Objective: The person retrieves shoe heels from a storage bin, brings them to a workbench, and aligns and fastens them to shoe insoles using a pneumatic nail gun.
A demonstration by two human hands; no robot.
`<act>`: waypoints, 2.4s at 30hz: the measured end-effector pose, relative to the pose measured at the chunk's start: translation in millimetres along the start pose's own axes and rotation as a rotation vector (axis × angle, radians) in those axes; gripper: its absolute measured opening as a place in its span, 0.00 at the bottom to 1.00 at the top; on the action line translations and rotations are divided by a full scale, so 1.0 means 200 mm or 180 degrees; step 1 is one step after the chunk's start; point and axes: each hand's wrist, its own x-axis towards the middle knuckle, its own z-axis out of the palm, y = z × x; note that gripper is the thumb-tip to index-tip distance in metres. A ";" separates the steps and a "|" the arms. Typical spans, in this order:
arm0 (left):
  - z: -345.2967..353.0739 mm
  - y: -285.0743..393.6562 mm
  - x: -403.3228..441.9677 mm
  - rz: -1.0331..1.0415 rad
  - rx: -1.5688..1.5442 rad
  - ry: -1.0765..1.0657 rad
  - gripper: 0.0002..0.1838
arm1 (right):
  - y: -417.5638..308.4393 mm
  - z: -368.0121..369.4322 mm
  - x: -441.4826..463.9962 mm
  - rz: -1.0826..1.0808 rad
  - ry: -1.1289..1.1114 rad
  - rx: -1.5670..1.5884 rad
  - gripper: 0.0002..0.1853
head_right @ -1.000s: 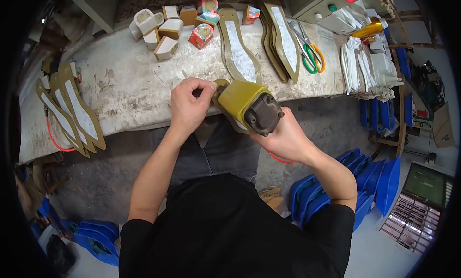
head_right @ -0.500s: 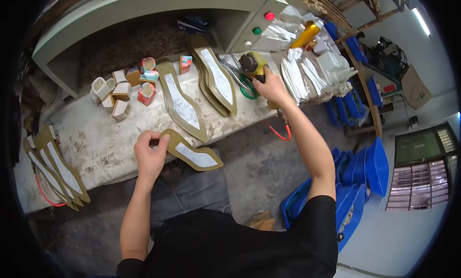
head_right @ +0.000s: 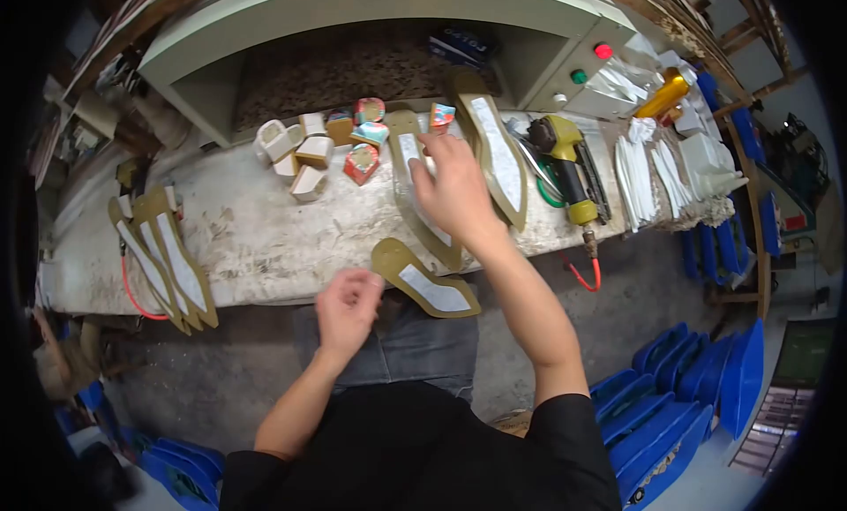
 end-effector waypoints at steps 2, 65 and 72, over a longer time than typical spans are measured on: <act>0.04 -0.09 -0.03 -0.0701 -0.0548 -0.0696 0.09 | 0.04 0.23 -0.03 -0.0212 0.0006 -0.0350 0.23; 0.04 -0.05 0.24 0.1247 0.1073 -0.0298 0.25 | -0.06 -0.35 -0.54 0.1740 -0.1269 0.2409 0.11; -0.05 -0.16 0.28 0.0575 -0.0154 -0.0682 0.24 | -0.10 -0.15 -0.59 0.1983 -0.2110 0.2274 0.14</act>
